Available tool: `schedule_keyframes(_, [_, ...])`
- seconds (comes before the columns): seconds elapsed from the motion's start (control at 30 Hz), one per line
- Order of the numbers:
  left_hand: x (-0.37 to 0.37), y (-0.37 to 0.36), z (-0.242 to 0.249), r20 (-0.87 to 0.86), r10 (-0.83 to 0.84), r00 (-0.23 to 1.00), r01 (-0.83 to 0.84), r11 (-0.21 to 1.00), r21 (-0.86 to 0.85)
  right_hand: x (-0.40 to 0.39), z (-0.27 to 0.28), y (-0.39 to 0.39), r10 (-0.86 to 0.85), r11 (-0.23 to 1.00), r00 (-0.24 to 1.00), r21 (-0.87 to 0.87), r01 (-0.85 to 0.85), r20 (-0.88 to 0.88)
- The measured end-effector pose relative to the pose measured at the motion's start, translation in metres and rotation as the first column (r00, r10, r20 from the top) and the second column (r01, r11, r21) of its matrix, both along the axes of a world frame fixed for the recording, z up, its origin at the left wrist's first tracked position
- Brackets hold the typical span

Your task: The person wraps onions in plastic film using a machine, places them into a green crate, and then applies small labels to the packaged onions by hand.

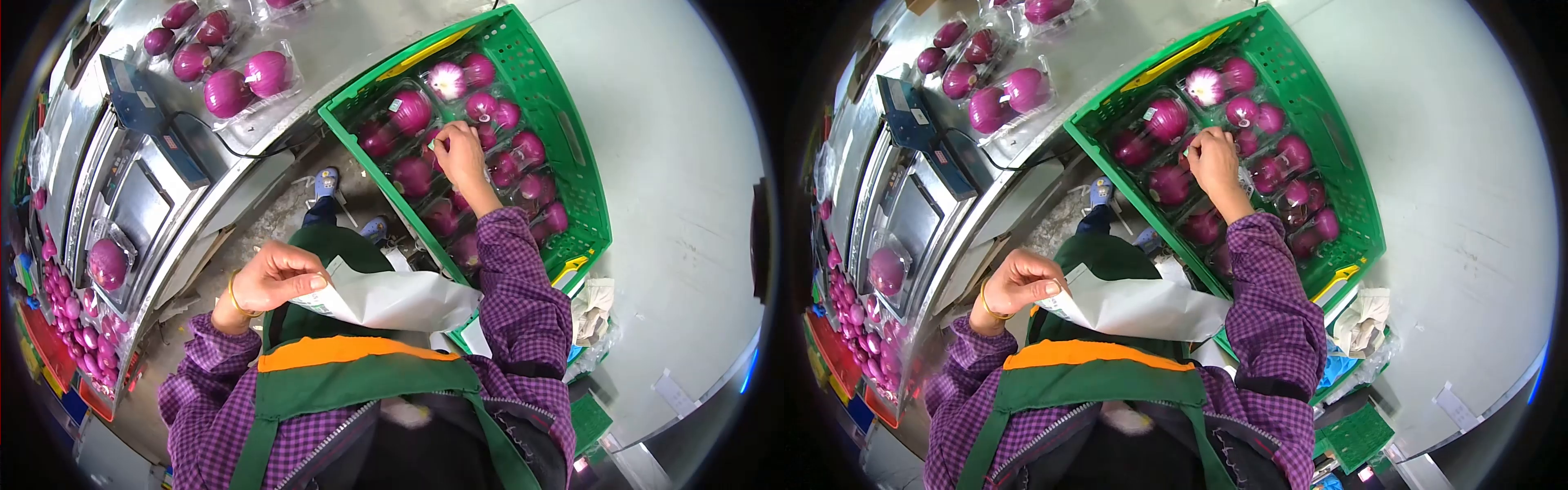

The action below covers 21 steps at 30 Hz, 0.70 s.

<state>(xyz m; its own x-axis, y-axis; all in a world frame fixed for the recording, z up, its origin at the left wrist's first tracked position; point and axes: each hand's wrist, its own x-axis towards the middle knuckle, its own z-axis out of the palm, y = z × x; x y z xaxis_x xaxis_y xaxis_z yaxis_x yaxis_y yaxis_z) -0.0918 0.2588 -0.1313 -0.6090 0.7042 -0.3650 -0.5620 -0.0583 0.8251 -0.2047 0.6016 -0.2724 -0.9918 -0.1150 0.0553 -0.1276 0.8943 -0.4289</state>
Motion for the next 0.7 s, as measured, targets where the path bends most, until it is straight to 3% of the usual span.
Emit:
schedule_keyframes(0.07, [0.000,0.001,-0.002,0.016,0.012,1.000,-0.012,1.000,-0.026,-0.002,0.002,-0.004,-0.008,1.000,1.000,0.020,0.008,0.007])
schedule_keyframes(0.13, [0.000,0.002,-0.004,0.031,0.027,0.999,-0.026,0.998,-0.052,-0.005,0.002,-0.007,-0.121,0.993,0.992,0.008,0.121,0.047])
schedule_keyframes(0.33, [-0.002,-0.002,-0.006,0.083,0.094,0.992,-0.094,0.996,-0.003,0.011,0.002,-0.004,-0.054,0.998,0.995,0.017,0.056,-0.082])
schedule_keyframes(0.37, [-0.002,-0.003,-0.008,0.082,0.201,0.976,-0.199,0.980,-0.029,0.016,0.009,0.000,-0.055,0.998,0.995,0.016,0.057,-0.083])
schedule_keyframes(0.4, [-0.003,-0.003,-0.011,0.078,0.303,0.950,-0.300,0.952,-0.054,0.021,0.020,0.006,-0.060,0.974,0.997,-0.215,0.067,0.038])
schedule_keyframes(0.43, [-0.005,-0.002,-0.013,0.102,0.427,0.898,-0.427,0.904,-0.022,0.027,0.032,0.014,-0.035,0.896,0.987,-0.432,0.100,0.156])
schedule_keyframes(0.47, [-0.007,-0.004,-0.021,0.141,0.525,0.839,-0.526,0.850,-0.032,0.033,0.047,0.025,-0.036,0.719,0.923,-0.632,0.290,0.383])
schedule_keyframes(0.5, [-0.015,0.001,-0.014,0.138,0.564,0.814,-0.563,0.825,-0.047,0.041,0.065,0.037,-0.065,0.681,0.922,-0.659,0.321,0.382])
schedule_keyframes(0.53, [-0.023,0.006,-0.006,0.133,0.600,0.788,-0.599,0.799,-0.058,0.049,0.101,0.038,-0.148,0.585,0.856,-0.654,0.480,0.495])
schedule_keyframes(0.57, [-0.027,0.007,-0.008,0.111,0.614,0.782,-0.613,0.789,-0.048,0.063,0.116,0.048,-0.152,0.544,0.871,-0.697,0.468,0.466])
schedule_keyframes(0.6, [-0.030,0.011,-0.009,0.105,0.607,0.788,-0.606,0.794,-0.041,0.080,0.118,0.055,-0.094,0.322,0.862,-0.805,0.499,0.498])
schedule_keyframes(0.67, [-0.032,0.020,-0.012,0.086,0.696,0.713,-0.694,0.718,-0.058,0.111,0.126,0.059,0.043,0.043,0.848,-0.849,0.527,0.529])
schedule_keyframes(0.7, [-0.032,0.021,-0.016,0.079,0.682,0.727,-0.684,0.730,0.002,0.121,0.130,0.053,0.034,0.040,0.852,-0.853,0.521,0.522])
